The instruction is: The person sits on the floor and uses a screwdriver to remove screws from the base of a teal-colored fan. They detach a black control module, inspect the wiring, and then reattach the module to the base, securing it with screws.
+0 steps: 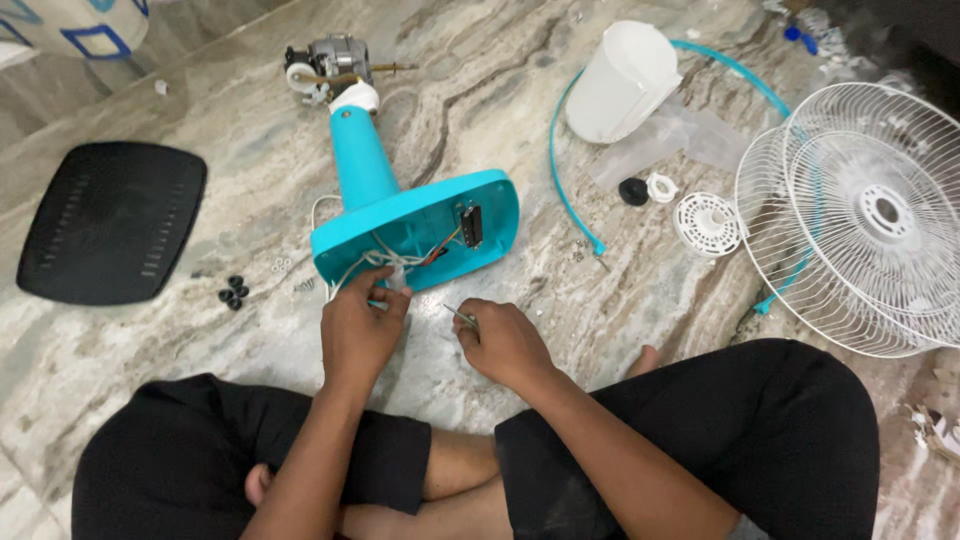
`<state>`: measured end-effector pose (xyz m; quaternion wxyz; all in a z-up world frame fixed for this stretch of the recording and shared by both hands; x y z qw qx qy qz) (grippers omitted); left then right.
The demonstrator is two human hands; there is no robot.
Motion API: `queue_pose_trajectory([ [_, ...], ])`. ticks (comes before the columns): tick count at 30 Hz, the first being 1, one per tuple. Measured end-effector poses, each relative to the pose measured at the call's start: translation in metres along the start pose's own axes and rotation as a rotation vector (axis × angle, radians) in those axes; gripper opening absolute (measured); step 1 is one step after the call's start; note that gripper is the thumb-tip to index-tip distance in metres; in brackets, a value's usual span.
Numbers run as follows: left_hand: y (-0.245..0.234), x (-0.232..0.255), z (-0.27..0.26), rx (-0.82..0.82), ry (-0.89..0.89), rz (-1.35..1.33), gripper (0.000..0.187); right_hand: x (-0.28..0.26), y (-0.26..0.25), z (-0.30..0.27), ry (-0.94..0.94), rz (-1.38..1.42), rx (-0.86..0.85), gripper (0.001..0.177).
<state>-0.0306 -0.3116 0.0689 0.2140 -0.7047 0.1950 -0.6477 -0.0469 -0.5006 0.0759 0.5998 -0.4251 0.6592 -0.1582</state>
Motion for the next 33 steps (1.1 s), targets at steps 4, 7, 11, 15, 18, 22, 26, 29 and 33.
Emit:
queue_pose_trajectory([
  [4, 0.008, 0.004, -0.001, -0.058, 0.003, -0.058, 0.029, 0.005, -0.003, -0.004, 0.014, 0.089, 0.037, 0.013],
  [7, 0.018, 0.014, -0.001, -0.083, 0.06, -0.112, 0.029, 0.006, -0.012, -0.011, -0.021, 0.12, 0.087, 0.013],
  [11, 0.029, 0.031, -0.011, -0.156, 0.149, -0.182, 0.031, 0.007, -0.035, -0.028, -0.015, 0.069, 0.094, 0.015],
  [15, 0.04, 0.05, -0.02, -0.279, 0.188, -0.205, 0.032, 0.017, -0.064, -0.039, 0.084, 0.014, 0.001, 0.016],
  [18, 0.051, 0.065, -0.024, -0.345, 0.236, -0.176, 0.032, 0.036, -0.091, -0.048, -0.06, -0.174, -0.119, 0.018],
  [22, 0.073, 0.089, -0.013, -0.431, 0.246, -0.149, 0.032, 0.08, -0.15, -0.055, 0.093, -0.109, -0.309, 0.025],
  [26, 0.101, 0.114, 0.005, -0.443, 0.365, -0.158, 0.03, 0.134, -0.224, -0.069, 0.54, -0.005, -0.329, 0.033],
  [29, 0.127, 0.128, 0.019, -0.524, 0.259, -0.163, 0.031, 0.165, -0.248, -0.076, 0.679, 0.076, -0.217, 0.034],
  [33, 0.168, 0.14, 0.042, -0.557, 0.203, -0.124, 0.03, 0.195, -0.252, -0.068, 0.734, 0.208, -0.164, 0.036],
])
Point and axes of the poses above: each hand's wrist, its own z-axis towards the middle knuckle, its own y-axis out of the palm, x = y × z, the point moved 1 cm from there along z, towards the middle knuckle, and after that the axes turned 10 degrees about -x, right-handed, at the moved point
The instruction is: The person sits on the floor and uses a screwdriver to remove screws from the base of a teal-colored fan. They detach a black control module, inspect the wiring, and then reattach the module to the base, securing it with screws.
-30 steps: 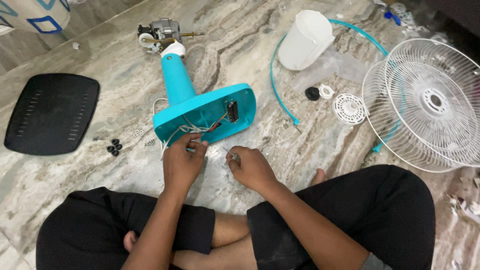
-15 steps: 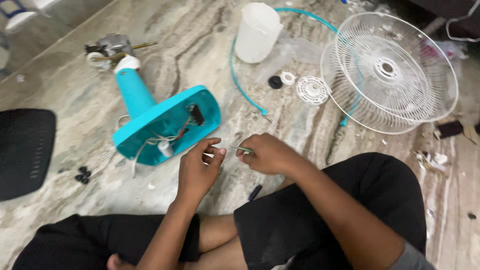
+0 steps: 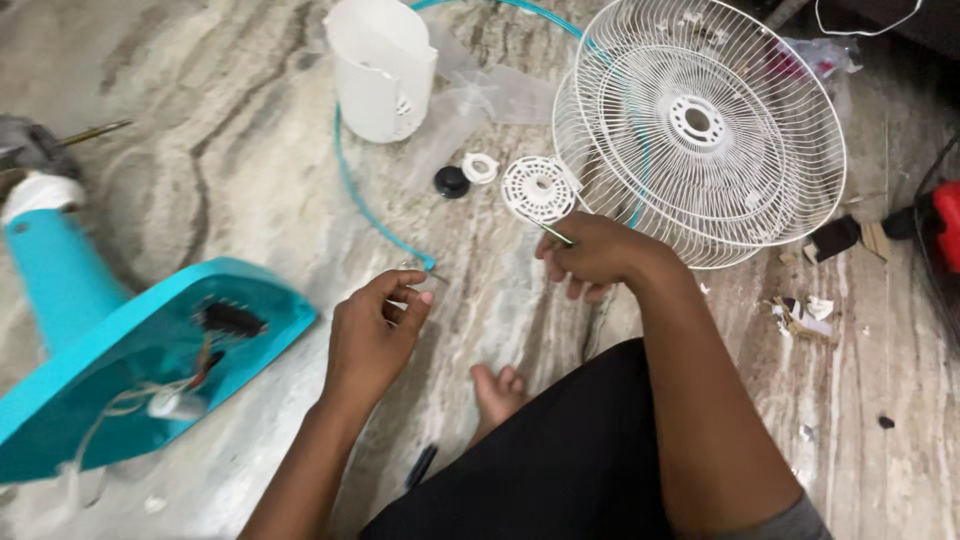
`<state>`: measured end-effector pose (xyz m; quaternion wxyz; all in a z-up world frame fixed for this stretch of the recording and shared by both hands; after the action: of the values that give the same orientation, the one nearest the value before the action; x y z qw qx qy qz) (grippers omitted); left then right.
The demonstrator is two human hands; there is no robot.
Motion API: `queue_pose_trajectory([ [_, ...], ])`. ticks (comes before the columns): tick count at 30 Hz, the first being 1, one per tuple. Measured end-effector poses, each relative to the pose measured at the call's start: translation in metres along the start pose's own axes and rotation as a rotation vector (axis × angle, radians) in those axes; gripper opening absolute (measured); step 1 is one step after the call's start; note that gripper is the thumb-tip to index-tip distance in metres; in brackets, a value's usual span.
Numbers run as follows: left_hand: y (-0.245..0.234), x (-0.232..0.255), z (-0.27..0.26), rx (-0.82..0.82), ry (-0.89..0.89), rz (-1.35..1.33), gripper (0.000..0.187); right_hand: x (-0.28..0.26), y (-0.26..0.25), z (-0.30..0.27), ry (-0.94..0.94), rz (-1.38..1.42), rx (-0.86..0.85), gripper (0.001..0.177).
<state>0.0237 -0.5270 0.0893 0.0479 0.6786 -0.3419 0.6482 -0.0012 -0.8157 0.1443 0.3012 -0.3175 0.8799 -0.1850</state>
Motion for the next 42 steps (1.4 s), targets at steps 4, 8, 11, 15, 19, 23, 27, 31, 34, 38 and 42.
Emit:
queue_pose_trajectory([
  [4, 0.028, -0.006, 0.04, 0.039, 0.06, 0.025, 0.026, -0.01, 0.005, 0.021, -0.179, 0.259, 0.009, 0.036],
  [8, 0.059, -0.01, 0.075, 0.057, 0.038, -0.011, 0.023, -0.03, 0.015, 0.034, -0.175, 0.05, 0.092, 0.031],
  [11, 0.079, -0.008, 0.092, 0.069, -0.028, -0.1, 0.021, -0.031, 0.015, 0.042, -0.144, 0.01, 0.08, 0.031],
  [15, 0.09, -0.006, 0.107, 0.097, 0.019, -0.06, 0.021, -0.026, 0.01, 0.054, -0.358, -0.183, 0.265, 0.032],
  [19, 0.092, -0.006, 0.116, 0.088, 0.004, -0.033, 0.022, -0.016, 0.003, 0.065, -0.284, -0.093, 0.228, 0.033],
  [23, 0.087, -0.011, 0.127, 0.082, 0.035, -0.005, 0.024, 0.003, -0.022, 0.059, -0.128, -0.04, 0.153, 0.034],
  [27, 0.081, -0.017, 0.131, 0.055, 0.023, -0.042, 0.024, 0.027, -0.053, 0.044, 0.123, -0.002, 0.135, 0.033],
  [31, 0.078, -0.018, 0.13, 0.069, 0.051, -0.043, 0.024, 0.042, -0.068, 0.026, 0.128, 0.192, 0.4, 0.035],
  [34, 0.078, -0.016, 0.131, 0.08, 0.042, -0.045, 0.025, 0.051, -0.077, 0.016, 0.106, 0.443, 0.473, 0.029],
  [38, 0.085, -0.012, 0.13, 0.074, 0.024, -0.026, 0.025, 0.062, -0.085, 0.01, -0.028, 0.595, 0.685, 0.024],
  [42, 0.088, -0.01, 0.133, 0.072, 0.024, -0.03, 0.025, 0.068, -0.088, 0.018, -0.061, 0.655, 0.683, 0.027],
])
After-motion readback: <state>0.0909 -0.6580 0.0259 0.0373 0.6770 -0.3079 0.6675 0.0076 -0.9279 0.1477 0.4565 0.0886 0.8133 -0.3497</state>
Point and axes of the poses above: each hand's wrist, its own z-axis towards the middle knuckle, its own y-axis out of the palm, x = y × z, the point moved 1 cm from there along z, towards the middle knuckle, and after that the axes turned 10 degrees about -x, right-handed, at the moved point
